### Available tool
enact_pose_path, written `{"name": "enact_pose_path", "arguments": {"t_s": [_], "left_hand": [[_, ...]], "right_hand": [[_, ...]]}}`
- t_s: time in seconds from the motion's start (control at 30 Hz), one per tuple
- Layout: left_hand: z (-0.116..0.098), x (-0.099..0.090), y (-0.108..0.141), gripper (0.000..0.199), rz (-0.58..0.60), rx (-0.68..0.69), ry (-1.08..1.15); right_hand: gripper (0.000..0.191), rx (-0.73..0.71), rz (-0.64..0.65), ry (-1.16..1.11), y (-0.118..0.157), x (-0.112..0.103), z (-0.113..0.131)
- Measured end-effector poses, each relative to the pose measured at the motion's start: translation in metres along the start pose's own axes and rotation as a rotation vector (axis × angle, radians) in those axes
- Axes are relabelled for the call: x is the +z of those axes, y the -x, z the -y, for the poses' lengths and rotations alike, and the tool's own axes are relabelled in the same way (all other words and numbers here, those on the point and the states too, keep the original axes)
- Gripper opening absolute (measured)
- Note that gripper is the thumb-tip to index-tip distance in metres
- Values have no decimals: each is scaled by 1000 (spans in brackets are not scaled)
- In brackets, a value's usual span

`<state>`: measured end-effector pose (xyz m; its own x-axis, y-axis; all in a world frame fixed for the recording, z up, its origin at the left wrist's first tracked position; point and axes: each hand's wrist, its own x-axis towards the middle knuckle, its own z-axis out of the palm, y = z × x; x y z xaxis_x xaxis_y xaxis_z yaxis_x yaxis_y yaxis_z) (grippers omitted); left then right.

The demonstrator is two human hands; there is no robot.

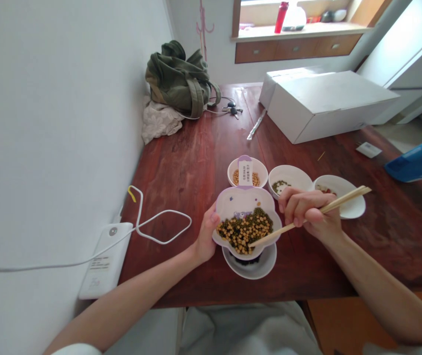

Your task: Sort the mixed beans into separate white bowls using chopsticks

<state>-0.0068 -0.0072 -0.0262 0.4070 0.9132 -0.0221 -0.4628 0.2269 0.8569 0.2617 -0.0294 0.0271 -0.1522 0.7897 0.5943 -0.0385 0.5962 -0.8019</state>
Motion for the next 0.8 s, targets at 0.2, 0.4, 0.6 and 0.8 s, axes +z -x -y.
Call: {"name": "enact_pose_path", "arguments": {"t_s": [0.2,0.4,0.6,0.8], "left_hand": [[0,-1,0,71,-10,-18,-16],[2,-3,2,65,-49,13,-20],[4,-1,2,66,-116,59,10],[6,-2,0,66,-141,92,22]], "right_hand": [[55,-27,75,39,-1,10,9],[54,-69,-1,117,-1,5,9],[53,-157,-237,217,-1,-6,7],[50,-293,-253,493,-2,-13,36]]}}
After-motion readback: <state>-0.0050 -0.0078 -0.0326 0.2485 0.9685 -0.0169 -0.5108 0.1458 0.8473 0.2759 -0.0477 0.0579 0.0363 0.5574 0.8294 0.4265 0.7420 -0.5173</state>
